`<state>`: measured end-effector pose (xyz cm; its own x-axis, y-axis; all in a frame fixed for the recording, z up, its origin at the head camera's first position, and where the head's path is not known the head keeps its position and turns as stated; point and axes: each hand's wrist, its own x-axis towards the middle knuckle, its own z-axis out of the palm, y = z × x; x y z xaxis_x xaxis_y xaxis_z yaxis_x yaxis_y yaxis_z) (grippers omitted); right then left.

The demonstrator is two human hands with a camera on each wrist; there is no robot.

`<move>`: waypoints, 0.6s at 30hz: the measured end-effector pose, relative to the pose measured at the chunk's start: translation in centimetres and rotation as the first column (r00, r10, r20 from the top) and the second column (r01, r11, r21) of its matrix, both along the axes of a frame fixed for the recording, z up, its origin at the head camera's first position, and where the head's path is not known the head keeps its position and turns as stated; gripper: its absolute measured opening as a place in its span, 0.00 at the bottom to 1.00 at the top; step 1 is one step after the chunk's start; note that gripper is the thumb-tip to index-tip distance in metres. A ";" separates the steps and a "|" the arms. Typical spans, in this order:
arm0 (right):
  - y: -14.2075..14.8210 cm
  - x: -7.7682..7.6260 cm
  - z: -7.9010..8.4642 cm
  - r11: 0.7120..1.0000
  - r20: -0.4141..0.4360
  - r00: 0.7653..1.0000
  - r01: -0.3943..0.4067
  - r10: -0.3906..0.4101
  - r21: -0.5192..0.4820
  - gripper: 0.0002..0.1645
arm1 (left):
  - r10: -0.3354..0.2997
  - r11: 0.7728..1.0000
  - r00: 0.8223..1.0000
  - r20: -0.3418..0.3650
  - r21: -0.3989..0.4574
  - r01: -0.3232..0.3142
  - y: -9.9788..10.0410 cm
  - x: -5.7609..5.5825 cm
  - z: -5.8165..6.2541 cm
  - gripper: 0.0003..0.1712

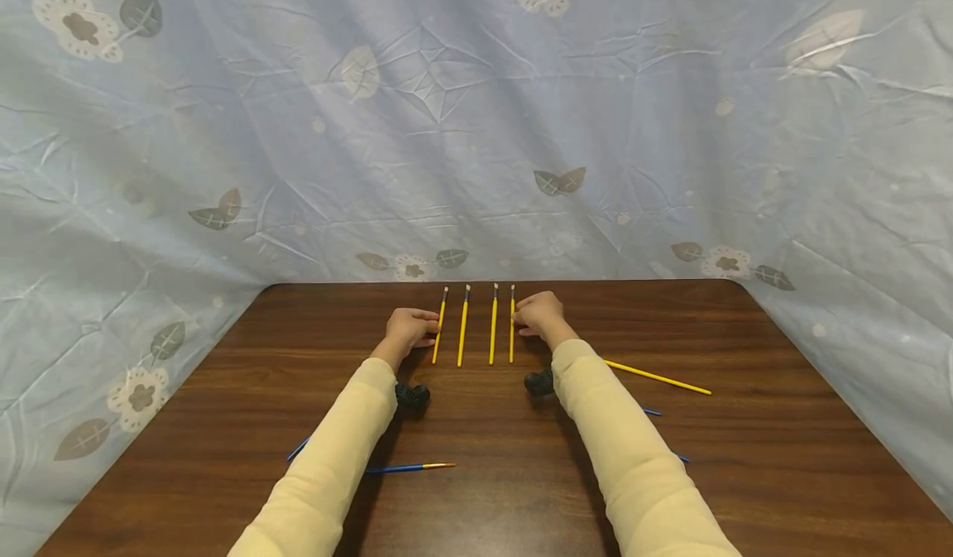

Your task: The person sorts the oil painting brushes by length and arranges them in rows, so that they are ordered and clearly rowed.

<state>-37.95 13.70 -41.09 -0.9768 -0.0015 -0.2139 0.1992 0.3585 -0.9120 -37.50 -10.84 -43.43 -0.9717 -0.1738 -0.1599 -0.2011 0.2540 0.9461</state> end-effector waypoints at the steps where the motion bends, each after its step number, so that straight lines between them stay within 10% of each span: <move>1: 0.2 0.1 0.3 1.000 -0.003 1.000 -0.009 0.009 -0.004 0.21 | -0.001 1.000 1.000 0.001 0.000 0.001 0.0 0.0 0.0 0.12; 18: 6.0 1.3 4.7 0.977 0.046 0.976 -0.215 0.215 0.000 0.28 | 0.014 1.000 1.000 0.006 0.005 -0.014 0.1 -0.1 -0.1 0.11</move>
<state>-36.67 19.74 -36.42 -0.9431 -0.2095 -0.2582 0.1577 0.4018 -0.9021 -37.58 -10.78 -43.50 -0.9682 -0.1869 -0.1665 -0.2102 0.2463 0.9461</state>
